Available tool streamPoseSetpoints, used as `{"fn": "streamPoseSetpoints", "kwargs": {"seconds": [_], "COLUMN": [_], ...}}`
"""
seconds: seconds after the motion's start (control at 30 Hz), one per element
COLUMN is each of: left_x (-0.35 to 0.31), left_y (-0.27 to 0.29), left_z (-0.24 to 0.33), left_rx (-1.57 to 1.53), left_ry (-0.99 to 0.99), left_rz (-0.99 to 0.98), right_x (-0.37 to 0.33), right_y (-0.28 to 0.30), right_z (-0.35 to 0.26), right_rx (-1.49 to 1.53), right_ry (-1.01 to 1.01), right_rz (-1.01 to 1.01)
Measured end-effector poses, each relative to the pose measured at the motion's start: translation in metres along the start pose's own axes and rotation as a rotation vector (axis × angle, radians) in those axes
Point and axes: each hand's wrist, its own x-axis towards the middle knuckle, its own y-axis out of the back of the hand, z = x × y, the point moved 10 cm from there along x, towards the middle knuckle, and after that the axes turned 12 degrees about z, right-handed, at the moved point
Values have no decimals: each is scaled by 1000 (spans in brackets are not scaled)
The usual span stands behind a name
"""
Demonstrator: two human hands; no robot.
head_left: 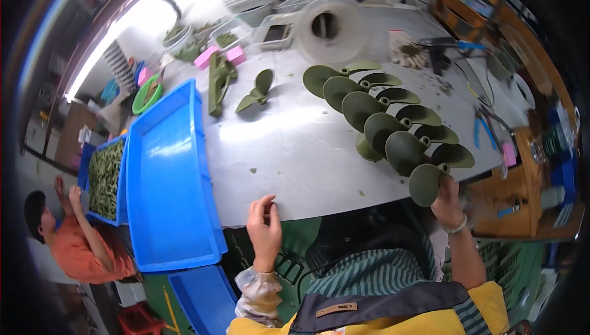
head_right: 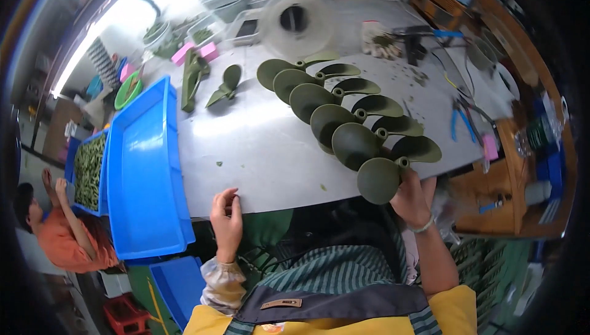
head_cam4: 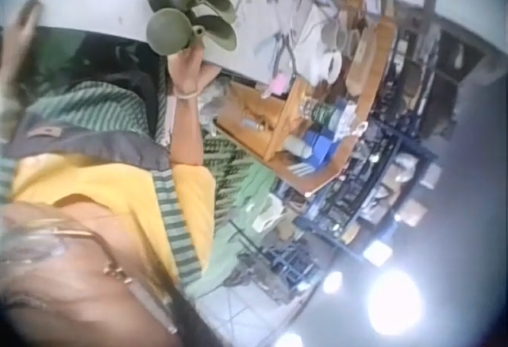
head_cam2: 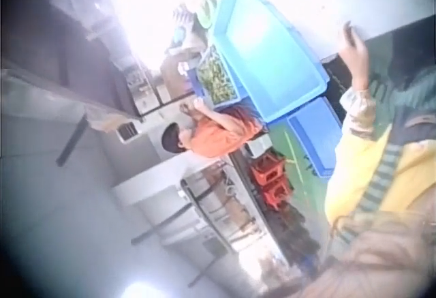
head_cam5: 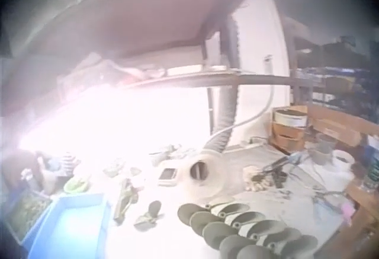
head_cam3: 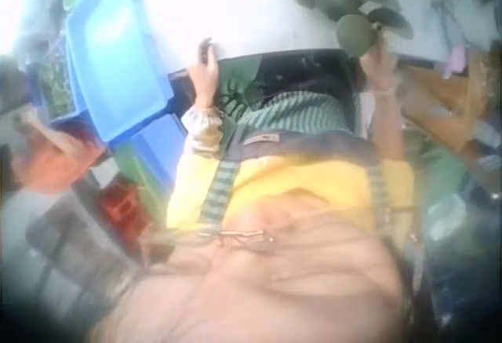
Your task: The person joins plastic propeller blades onto stems using a soldering iron, stacks the assembled propeller sets, and arranges them in rows on the floor.
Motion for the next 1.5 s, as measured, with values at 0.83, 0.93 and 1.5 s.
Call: {"fn": "streamPoseSetpoints", "kwargs": {"seconds": [0.83,0.93,1.5], "left_x": [49,61,-309], "left_y": [-58,-64,178], "left_z": [35,51,149], "left_rx": [-270,-225,-343], "left_ry": [171,255,905], "left_rz": [-41,-114,583], "right_x": [104,101,-113], "right_y": [-83,-89,-234], "right_z": [-24,-30,-186], "right_rx": [-10,72,291], "right_ry": [34,80,360], "right_rz": [-840,-938,-2090]}}
